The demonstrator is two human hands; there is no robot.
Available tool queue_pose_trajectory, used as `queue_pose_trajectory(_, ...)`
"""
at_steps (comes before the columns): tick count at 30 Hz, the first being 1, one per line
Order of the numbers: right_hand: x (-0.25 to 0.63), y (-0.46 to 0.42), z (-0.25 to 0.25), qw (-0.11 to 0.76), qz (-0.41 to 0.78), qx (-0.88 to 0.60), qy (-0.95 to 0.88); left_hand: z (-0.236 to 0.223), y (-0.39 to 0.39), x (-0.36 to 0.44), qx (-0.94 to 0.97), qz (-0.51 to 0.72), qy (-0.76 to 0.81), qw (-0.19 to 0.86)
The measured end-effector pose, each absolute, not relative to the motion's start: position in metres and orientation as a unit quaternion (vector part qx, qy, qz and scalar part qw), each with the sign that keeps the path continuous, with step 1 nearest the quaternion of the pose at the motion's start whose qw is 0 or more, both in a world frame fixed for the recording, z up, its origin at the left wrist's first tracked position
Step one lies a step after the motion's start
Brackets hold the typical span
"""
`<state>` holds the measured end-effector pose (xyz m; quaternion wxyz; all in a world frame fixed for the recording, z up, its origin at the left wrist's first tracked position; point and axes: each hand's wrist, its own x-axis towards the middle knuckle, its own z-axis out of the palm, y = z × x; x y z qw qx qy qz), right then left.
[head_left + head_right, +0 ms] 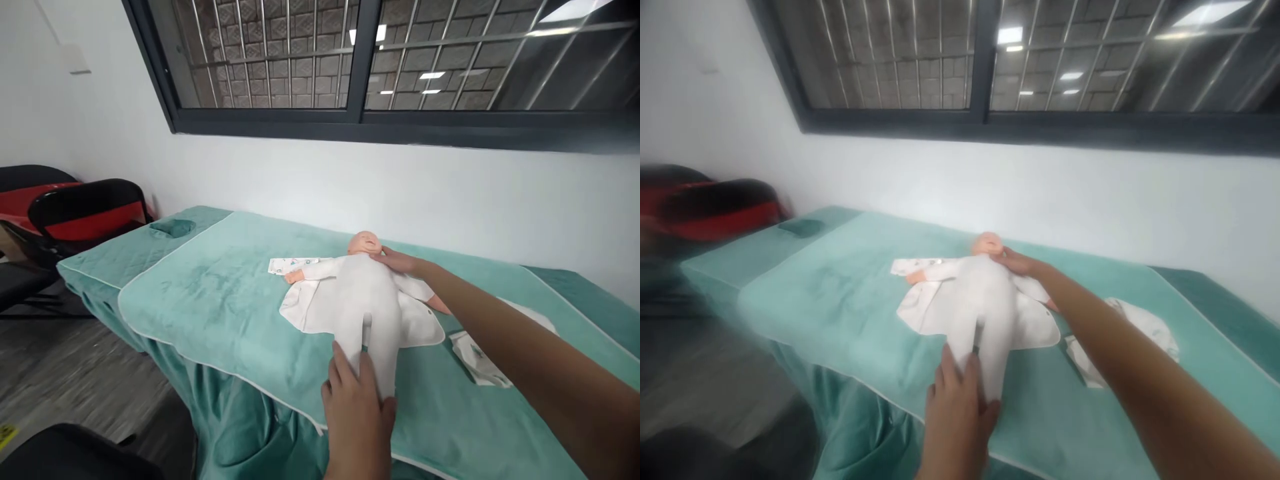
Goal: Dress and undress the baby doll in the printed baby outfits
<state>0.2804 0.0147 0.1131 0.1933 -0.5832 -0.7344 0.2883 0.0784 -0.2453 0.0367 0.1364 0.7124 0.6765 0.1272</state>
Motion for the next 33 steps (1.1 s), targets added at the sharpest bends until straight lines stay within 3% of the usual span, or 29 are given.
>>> queue_pose_trajectory(4, 0.282, 0.035, 0.129, 0.119, 0.122, -0.632, -0.756, 0.037, -0.229, 0.050, 0.707, 0.209, 0.650, 0.186)
queue_pose_trajectory(9, 0.225, 0.049, 0.124, 0.114, -0.033, -0.498, -0.859, 0.035, -0.155, 0.011, 0.721, 0.319, 0.597, 0.149)
queue_pose_trajectory(12, 0.174, 0.054, 0.098, 0.066, 0.046, -0.417, -0.905, 0.031, -0.101, 0.009, 0.782, 0.238, 0.571, 0.079)
queue_pose_trajectory(18, 0.139, 0.066, 0.075, -0.015, 0.131, -0.422, -0.897, 0.024, -0.046, 0.025, 0.799, 0.083, 0.596, 0.018)
queue_pose_trajectory(25, 0.175, 0.050, 0.093, 0.117, 0.166, -0.455, -0.867, 0.019, -0.002, 0.013, 0.723, 0.164, 0.671, -0.004)
queue_pose_trajectory(33, 0.181, 0.043, 0.096, 0.108, 0.174, -0.493, -0.845, 0.005, 0.025, -0.014, 0.586, 0.349, 0.730, 0.044)
